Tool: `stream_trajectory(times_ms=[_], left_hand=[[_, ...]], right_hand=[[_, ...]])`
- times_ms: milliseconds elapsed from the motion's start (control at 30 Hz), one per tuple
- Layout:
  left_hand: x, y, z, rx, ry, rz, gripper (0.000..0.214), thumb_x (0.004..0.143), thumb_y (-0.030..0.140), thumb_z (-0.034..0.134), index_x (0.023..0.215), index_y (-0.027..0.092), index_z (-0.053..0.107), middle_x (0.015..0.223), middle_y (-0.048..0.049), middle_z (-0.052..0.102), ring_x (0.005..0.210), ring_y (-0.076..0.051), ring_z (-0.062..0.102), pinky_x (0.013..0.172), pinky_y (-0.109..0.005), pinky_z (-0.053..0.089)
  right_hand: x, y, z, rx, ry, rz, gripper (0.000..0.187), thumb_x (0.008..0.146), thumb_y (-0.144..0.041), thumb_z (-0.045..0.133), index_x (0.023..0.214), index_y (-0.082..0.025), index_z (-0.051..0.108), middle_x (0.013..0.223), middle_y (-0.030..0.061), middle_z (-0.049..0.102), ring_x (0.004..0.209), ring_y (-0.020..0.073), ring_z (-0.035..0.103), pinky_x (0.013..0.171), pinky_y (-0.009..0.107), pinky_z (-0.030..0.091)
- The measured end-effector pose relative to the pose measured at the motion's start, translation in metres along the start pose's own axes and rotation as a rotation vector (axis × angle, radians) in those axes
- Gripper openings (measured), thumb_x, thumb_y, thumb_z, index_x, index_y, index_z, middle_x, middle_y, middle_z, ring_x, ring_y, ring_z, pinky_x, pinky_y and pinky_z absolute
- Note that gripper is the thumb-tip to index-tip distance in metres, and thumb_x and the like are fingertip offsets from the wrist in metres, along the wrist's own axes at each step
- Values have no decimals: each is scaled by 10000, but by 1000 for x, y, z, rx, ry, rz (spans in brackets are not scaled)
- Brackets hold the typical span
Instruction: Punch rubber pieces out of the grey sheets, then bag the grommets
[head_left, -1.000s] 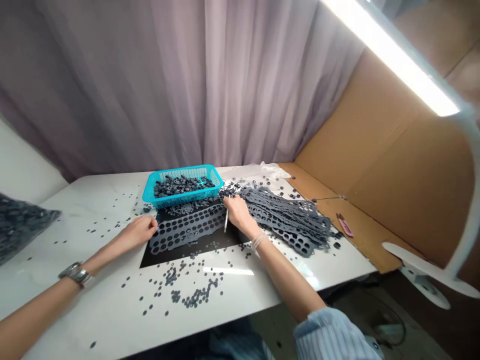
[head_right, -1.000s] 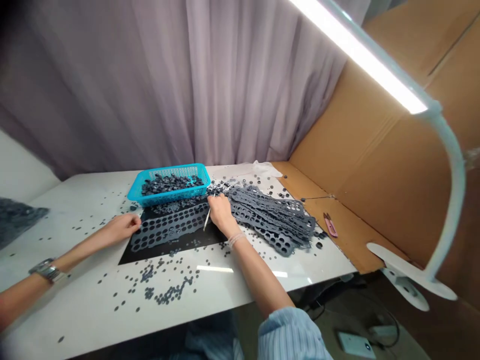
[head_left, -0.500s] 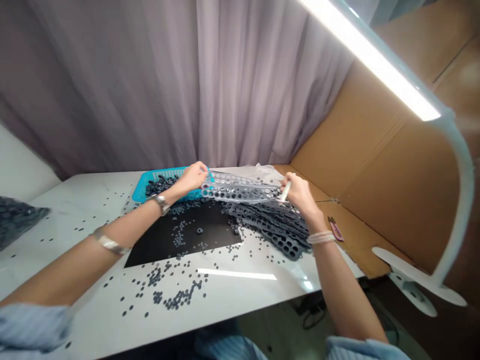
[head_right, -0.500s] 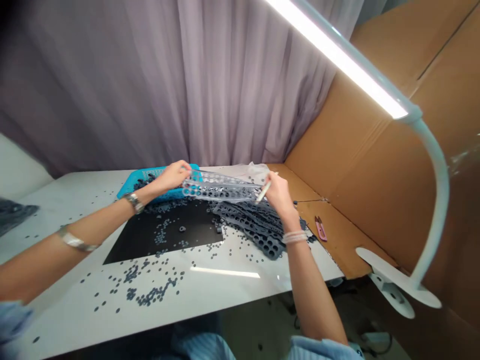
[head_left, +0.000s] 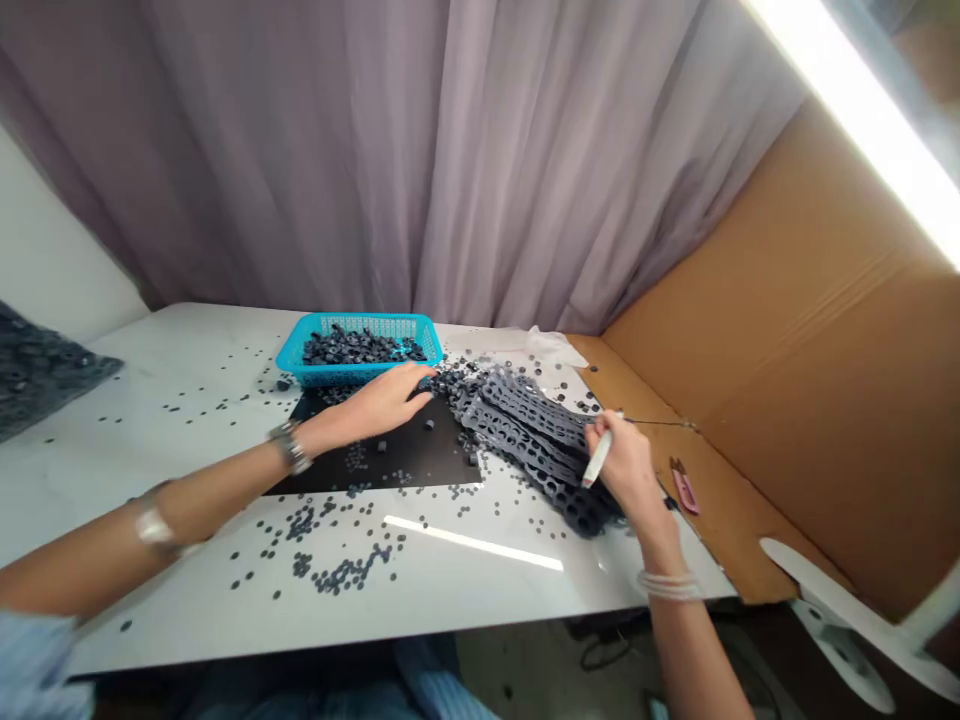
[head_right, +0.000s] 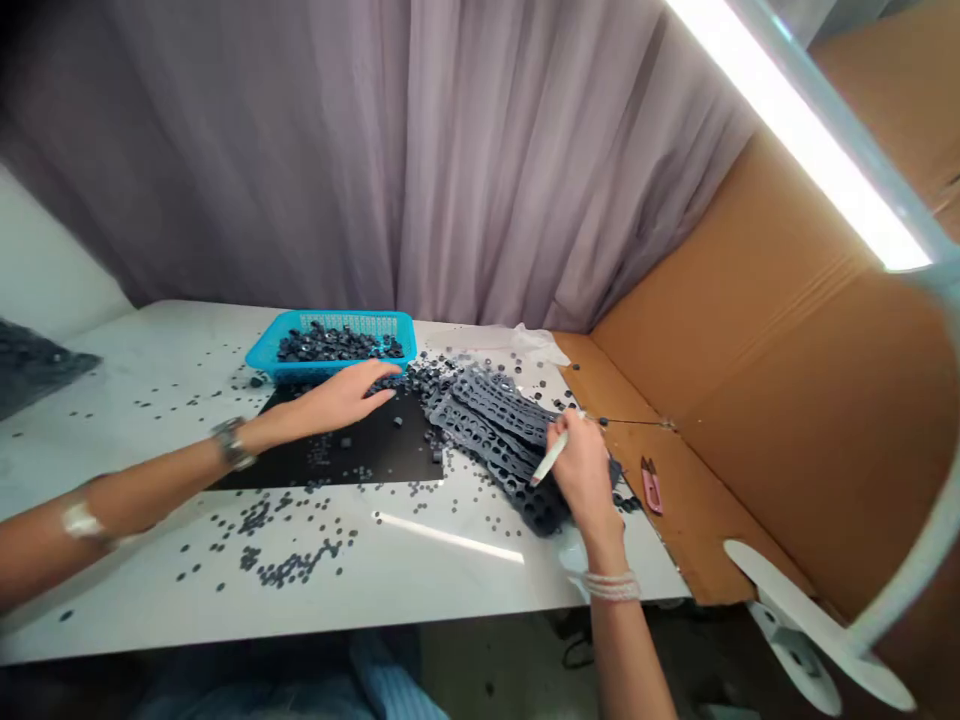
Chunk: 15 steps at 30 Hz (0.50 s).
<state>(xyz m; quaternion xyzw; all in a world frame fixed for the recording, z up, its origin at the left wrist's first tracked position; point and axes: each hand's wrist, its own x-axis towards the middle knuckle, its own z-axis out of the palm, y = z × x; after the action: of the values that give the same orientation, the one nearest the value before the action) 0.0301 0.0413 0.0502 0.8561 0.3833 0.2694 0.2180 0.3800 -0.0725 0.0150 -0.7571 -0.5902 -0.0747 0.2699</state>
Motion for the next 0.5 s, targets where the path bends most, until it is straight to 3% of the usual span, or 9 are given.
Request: stream_trajectory(times_ms=[100,167,200,267,367,500], left_hand=[[-75,-33,-26,220,-36,-120,568,894,503,445,1370,196,487,1385,-126,520,1295,-317,441,1109,-495,297],[-110,-57,-36,410,-72,-229,674,897,585,383,1448,198,393,1498,-136,406,1373,-336,357,1114,-497,300],[-120,-69,-39,466,-101,-252,717,892,613,365,1472,192,356,1534,-141,352,1401,-341,317,1115,-494,302],[-128,-89,-41,531,-105,-285,765,892,626,331,1491,150,317,1559,-160,296,1419,-338,290,1123,-478,297],[-118,-107,-36,555,-74,-326,777,903,594,304,1491,86,298,1558,-190,275,1430,-329,267,1138,-469,271],[-96,-112,-19,518,-71,-363,792,911,562,296,1485,16,272,1549,-237,256,1440,-346,227,1144,-471,246]], right_hand=[[-12,-71,14,197,-176,-329,137,914,-240,440,782,-212,462,740,39,566,720,188,525,664,280,362],[-19,-122,24,202,-346,-500,112,906,-219,474,796,-213,458,788,47,578,728,184,523,634,273,358],[-23,-146,30,205,-372,-543,106,887,-219,517,798,-215,460,786,41,579,708,181,517,606,270,345],[-27,-189,44,212,-388,-611,127,843,-227,594,821,-221,469,821,37,591,733,186,521,576,262,323],[-27,-232,70,213,-388,-690,211,766,-188,668,846,-225,476,943,43,606,838,198,526,555,244,305],[-13,-250,103,211,-343,-681,150,832,-64,486,808,-212,478,803,11,571,755,163,498,604,239,336]])
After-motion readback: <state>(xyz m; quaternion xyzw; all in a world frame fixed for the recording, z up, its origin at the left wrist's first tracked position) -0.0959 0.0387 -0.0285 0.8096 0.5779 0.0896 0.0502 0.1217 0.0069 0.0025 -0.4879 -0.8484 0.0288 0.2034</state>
